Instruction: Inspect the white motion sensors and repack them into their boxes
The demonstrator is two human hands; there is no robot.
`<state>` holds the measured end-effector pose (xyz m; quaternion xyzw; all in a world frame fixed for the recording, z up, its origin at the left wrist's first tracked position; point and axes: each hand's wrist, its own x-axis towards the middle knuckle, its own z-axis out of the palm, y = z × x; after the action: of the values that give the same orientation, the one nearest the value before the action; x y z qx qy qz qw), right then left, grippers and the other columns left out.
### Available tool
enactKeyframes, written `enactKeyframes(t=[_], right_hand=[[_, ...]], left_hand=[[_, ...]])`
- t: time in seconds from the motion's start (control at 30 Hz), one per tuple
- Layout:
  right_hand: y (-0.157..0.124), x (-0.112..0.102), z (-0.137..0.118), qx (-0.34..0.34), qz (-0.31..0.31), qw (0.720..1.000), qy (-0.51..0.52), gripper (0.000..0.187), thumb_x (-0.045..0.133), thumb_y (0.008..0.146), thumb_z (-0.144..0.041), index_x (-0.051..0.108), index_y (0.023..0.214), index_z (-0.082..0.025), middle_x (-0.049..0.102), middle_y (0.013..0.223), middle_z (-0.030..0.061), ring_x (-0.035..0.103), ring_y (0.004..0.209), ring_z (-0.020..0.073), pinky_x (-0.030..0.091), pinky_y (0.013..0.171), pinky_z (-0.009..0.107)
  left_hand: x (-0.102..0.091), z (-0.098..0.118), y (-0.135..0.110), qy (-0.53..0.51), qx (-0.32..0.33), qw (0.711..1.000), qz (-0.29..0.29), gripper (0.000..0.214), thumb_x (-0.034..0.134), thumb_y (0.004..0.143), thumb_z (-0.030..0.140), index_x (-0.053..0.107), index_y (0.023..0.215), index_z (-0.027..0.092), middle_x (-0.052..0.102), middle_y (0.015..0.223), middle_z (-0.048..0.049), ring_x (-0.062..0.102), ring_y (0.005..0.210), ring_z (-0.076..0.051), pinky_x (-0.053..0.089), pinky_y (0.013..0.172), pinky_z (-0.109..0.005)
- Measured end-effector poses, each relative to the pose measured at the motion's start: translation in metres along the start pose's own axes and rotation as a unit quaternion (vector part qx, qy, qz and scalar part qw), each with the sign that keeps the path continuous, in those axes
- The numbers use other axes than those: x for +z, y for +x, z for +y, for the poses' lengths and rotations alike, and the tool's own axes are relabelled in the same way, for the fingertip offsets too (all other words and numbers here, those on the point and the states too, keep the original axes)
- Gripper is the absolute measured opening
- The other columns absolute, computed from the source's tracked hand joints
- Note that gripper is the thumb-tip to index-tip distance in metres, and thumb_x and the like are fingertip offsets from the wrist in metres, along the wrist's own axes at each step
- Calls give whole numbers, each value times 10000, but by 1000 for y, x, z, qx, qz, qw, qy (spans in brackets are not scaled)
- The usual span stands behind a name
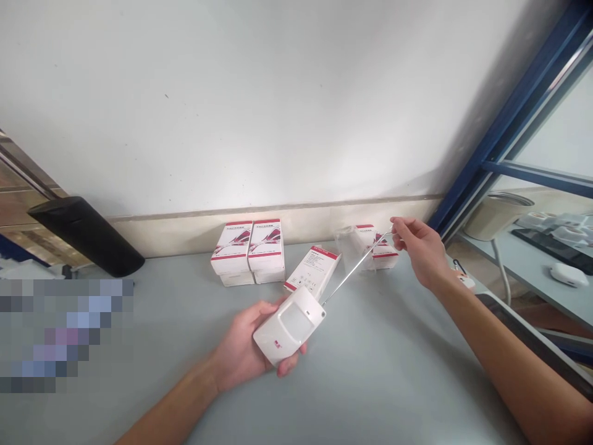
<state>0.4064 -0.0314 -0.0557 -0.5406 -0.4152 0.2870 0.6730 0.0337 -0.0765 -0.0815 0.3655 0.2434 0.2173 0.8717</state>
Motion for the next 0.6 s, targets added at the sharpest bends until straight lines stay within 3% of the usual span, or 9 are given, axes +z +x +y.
enactKeyframes(t=[0.13, 0.3, 0.47, 0.6], right_hand=[[-16, 13, -7, -50, -6, 994, -92, 380, 802, 843, -637, 781, 912, -264, 644, 755, 2, 511, 641, 148, 405, 570, 287], [-50, 37, -14, -57, -109, 982, -140, 405, 740, 897, -656, 765, 875, -252, 661, 720, 12, 535, 626, 169, 406, 564, 304], [-85, 59, -9, -73, -247, 954, -154, 329, 676, 979, -574, 771, 917, -265, 781, 962, 45, 651, 816, 225, 509, 735, 361], [-110, 70, -6, -52, -328, 933, -140, 249, 651, 1013, -480, 778, 937, -280, 802, 1039, 35, 679, 872, 226, 511, 737, 363]], left_hand=[[5, 0, -1, 3, 20, 999, 35, 518, 352, 1030, 443, 587, 1321, 85, 727, 825, -144, 588, 527, -202, 373, 606, -339], [14, 0, -2, -6, 43, 997, 61, 470, 358, 1022, 435, 656, 1171, 104, 715, 802, -141, 538, 516, -180, 356, 610, -342], [21, -3, -1, -29, 48, 995, 86, 491, 367, 1006, 440, 699, 1074, 84, 710, 831, -156, 541, 531, -181, 358, 620, -349], [23, -5, -2, -38, 52, 993, 103, 510, 354, 998, 433, 714, 1024, 73, 706, 811, -158, 530, 520, -180, 350, 615, -351]])
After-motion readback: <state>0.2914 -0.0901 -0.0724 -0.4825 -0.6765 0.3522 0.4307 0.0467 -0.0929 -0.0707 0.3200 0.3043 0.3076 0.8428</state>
